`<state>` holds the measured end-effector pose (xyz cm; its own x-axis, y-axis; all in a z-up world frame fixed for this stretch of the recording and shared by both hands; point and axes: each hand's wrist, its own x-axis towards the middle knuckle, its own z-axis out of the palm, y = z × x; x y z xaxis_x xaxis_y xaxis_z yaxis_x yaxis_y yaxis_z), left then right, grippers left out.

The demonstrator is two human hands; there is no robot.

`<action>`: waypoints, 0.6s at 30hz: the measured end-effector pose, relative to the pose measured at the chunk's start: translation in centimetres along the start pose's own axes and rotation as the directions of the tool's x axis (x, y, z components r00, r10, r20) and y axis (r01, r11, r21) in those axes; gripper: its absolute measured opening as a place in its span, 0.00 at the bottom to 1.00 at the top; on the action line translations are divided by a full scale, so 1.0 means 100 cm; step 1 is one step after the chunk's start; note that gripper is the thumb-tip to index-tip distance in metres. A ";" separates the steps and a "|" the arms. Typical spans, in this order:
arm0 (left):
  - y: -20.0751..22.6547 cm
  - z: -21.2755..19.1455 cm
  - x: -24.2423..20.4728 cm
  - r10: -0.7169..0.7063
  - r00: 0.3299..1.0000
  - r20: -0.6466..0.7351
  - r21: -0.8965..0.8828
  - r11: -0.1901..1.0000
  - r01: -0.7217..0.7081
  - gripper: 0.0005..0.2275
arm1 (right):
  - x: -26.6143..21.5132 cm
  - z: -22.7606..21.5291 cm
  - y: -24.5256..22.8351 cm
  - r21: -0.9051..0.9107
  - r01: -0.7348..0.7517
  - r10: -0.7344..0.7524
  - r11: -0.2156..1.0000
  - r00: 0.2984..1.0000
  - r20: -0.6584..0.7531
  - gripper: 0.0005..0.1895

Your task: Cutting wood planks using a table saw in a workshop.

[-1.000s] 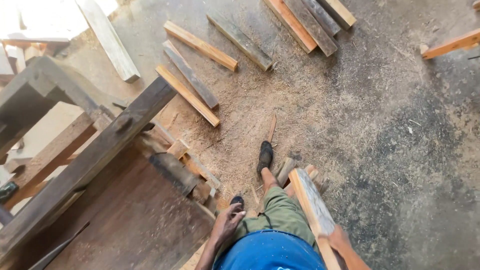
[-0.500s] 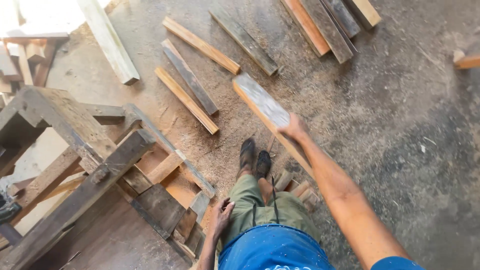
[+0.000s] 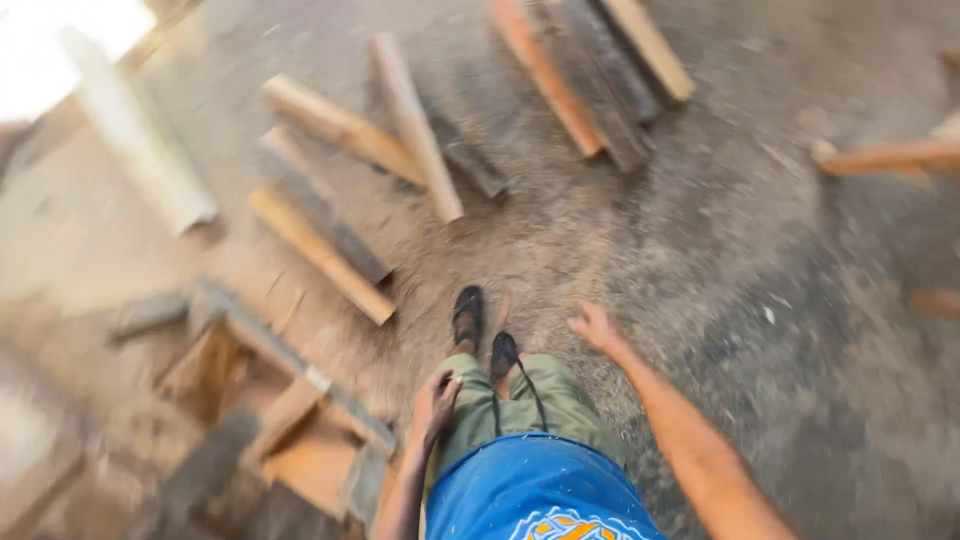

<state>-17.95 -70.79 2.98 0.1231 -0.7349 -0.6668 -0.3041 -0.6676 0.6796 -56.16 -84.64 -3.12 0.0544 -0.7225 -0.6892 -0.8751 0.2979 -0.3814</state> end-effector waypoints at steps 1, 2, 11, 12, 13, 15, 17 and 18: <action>-0.001 0.000 0.014 0.036 0.999 0.040 0.018 0.999 -0.036 0.21 | -0.038 0.040 0.093 0.022 -0.032 0.033 0.999 0.999 -0.041 0.22; -0.002 0.000 0.028 -0.004 0.999 0.043 0.029 1.000 0.003 0.21 | -0.063 0.077 0.166 -0.177 -0.095 0.073 0.980 0.989 -0.127 0.16; 0.022 0.011 0.107 -0.203 0.979 0.007 0.109 0.973 0.201 0.21 | -0.089 0.082 0.268 0.528 -0.611 0.489 0.590 0.791 0.368 0.13; 0.032 0.017 0.123 -0.241 0.970 -0.007 0.172 0.956 0.239 0.21 | -0.056 0.078 0.277 0.830 -0.549 0.476 0.098 0.758 0.446 0.18; 0.034 0.025 0.133 -0.245 0.970 -0.008 0.180 0.953 0.242 0.21 | -0.013 0.060 0.268 0.828 -0.553 0.474 0.092 0.756 0.452 0.18; 0.042 0.043 0.160 -0.346 0.935 -0.072 0.105 0.930 0.352 0.20 | 0.084 0.021 0.250 0.047 -0.350 0.353 0.936 0.932 -0.085 0.23; 0.002 0.080 0.192 -0.454 0.879 -0.148 -0.192 0.885 0.424 0.19 | 0.193 -0.012 0.237 0.144 -0.324 0.337 0.935 0.938 -0.080 0.26; -0.021 0.103 0.210 -0.560 0.808 -0.182 -0.481 0.768 0.424 0.18 | 0.251 -0.027 0.232 0.235 -0.298 0.325 0.925 0.942 -0.085 0.29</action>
<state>-24.42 -83.62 -15.57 0.4417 -0.2421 -0.8639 0.2727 -0.8811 0.3863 -76.37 -97.57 -27.61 -0.2739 -0.6372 -0.7203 -0.7130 0.6372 -0.2926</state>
